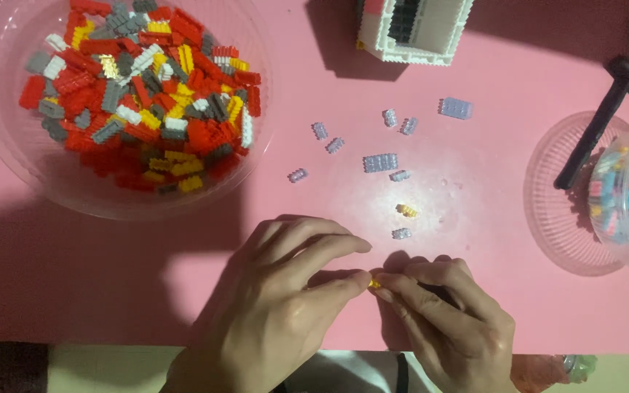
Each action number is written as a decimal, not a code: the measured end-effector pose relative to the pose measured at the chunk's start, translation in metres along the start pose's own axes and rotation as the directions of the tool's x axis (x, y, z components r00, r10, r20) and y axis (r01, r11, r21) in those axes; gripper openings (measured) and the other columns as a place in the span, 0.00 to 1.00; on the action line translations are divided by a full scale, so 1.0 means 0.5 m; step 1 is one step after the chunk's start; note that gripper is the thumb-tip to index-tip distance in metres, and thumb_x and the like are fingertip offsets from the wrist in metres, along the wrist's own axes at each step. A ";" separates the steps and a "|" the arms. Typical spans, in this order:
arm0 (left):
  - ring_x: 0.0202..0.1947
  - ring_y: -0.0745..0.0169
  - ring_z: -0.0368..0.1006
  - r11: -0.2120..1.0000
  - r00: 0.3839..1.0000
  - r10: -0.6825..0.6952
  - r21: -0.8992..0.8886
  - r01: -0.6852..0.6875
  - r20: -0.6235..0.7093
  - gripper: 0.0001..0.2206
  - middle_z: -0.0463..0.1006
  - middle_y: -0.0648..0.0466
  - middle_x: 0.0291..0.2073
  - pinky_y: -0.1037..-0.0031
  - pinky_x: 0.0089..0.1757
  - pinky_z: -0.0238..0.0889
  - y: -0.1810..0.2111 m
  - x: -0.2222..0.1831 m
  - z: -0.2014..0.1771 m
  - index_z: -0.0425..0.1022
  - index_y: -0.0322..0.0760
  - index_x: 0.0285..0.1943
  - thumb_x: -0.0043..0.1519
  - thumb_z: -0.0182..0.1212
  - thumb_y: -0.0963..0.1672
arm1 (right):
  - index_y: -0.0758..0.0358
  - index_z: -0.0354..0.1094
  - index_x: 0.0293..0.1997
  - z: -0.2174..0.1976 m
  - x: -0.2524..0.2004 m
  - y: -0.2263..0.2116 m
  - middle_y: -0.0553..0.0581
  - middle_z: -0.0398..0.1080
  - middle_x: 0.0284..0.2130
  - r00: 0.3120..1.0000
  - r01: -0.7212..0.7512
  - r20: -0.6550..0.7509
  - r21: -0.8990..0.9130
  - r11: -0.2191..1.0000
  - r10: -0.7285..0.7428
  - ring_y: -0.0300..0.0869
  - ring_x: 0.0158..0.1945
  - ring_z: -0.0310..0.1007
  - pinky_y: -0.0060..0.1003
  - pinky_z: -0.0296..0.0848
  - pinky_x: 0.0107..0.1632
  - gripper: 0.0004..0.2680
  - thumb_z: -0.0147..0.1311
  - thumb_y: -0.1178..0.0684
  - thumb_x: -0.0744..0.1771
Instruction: Assembling small plastic building blocks using hands and a toy hammer
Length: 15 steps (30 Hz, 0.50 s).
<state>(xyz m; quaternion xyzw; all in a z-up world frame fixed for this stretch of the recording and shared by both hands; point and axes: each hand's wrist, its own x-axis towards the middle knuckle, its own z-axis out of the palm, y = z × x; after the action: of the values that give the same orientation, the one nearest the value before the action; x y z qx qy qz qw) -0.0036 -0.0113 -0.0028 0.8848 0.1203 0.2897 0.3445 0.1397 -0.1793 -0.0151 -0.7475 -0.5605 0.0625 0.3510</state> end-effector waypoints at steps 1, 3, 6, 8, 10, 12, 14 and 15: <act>0.50 0.51 0.75 1.000 1.000 -0.001 0.000 0.001 -0.001 0.02 0.81 0.53 0.49 0.62 0.48 0.68 -0.002 0.000 0.000 0.85 0.35 0.41 0.63 0.71 0.37 | 0.64 0.80 0.47 0.004 0.003 -0.006 0.56 0.73 0.39 1.000 0.001 0.001 0.000 1.000 -0.001 0.42 0.35 0.70 0.30 0.74 0.43 0.08 0.64 0.57 0.65; 0.51 0.50 0.75 0.999 0.999 0.045 0.012 -0.045 0.017 0.05 0.82 0.52 0.49 0.61 0.47 0.67 -0.005 0.001 0.000 0.85 0.35 0.40 0.62 0.69 0.35 | 0.68 0.79 0.46 0.012 0.008 -0.017 0.59 0.72 0.36 0.998 0.011 -0.062 -0.022 1.000 -0.013 0.43 0.33 0.66 0.30 0.74 0.40 0.08 0.66 0.60 0.64; 0.51 0.50 0.75 0.998 0.998 0.056 -0.002 -0.056 0.023 0.04 0.82 0.52 0.50 0.59 0.47 0.67 -0.008 0.001 0.001 0.85 0.35 0.41 0.62 0.67 0.36 | 0.67 0.78 0.44 0.024 0.011 -0.016 0.59 0.71 0.35 0.993 0.050 -0.108 -0.063 0.997 -0.057 0.42 0.31 0.68 0.29 0.73 0.39 0.06 0.67 0.64 0.65; 0.51 0.50 0.75 0.999 0.999 0.042 -0.001 -0.042 0.010 0.04 0.82 0.52 0.49 0.60 0.47 0.68 -0.005 -0.001 0.001 0.85 0.34 0.41 0.62 0.69 0.36 | 0.68 0.78 0.45 0.016 0.008 -0.021 0.59 0.72 0.36 0.997 0.022 -0.072 -0.057 0.998 -0.026 0.42 0.38 0.76 0.28 0.78 0.45 0.07 0.66 0.63 0.65; 0.50 0.50 0.75 1.000 1.000 0.027 0.000 -0.027 -0.003 0.04 0.82 0.53 0.49 0.60 0.47 0.69 -0.004 0.000 0.000 0.86 0.34 0.42 0.62 0.70 0.35 | 0.68 0.78 0.46 0.009 -0.001 -0.018 0.59 0.73 0.38 0.999 -0.007 -0.036 -0.052 0.999 0.005 0.43 0.45 0.83 0.28 0.83 0.50 0.07 0.65 0.62 0.65; 0.51 0.50 0.75 0.999 0.999 0.054 0.001 -0.054 0.003 0.06 0.82 0.51 0.49 0.60 0.46 0.68 -0.004 0.002 -0.002 0.86 0.33 0.40 0.60 0.70 0.33 | 0.66 0.75 0.53 0.004 -0.014 -0.005 0.62 0.75 0.47 0.999 0.037 0.032 -0.095 0.995 -0.034 0.49 0.54 0.83 0.35 0.84 0.57 0.11 0.63 0.61 0.66; 0.51 0.49 0.75 0.998 0.998 0.059 0.000 -0.059 0.003 0.06 0.82 0.51 0.49 0.59 0.47 0.68 -0.006 0.000 -0.002 0.86 0.34 0.41 0.61 0.69 0.34 | 0.66 0.74 0.55 -0.001 -0.011 -0.022 0.63 0.75 0.49 0.999 0.016 0.050 -0.119 0.993 -0.010 0.49 0.53 0.80 0.36 0.82 0.57 0.12 0.63 0.60 0.66; 0.51 0.48 0.75 0.998 0.998 0.064 -0.002 -0.064 0.004 0.05 0.82 0.50 0.49 0.58 0.47 0.68 -0.007 -0.001 -0.001 0.86 0.34 0.43 0.62 0.69 0.35 | 0.65 0.74 0.57 -0.004 -0.009 -0.031 0.63 0.76 0.52 0.998 -0.006 0.068 -0.144 0.990 0.016 0.49 0.52 0.78 0.37 0.81 0.57 0.14 0.64 0.58 0.65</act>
<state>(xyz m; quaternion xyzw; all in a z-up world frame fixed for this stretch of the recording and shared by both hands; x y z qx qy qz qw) -0.0044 -0.0086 -0.0052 0.8885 0.0910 0.2987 0.3363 0.1267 -0.1824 -0.0059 -0.7714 -0.5710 0.0497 0.2765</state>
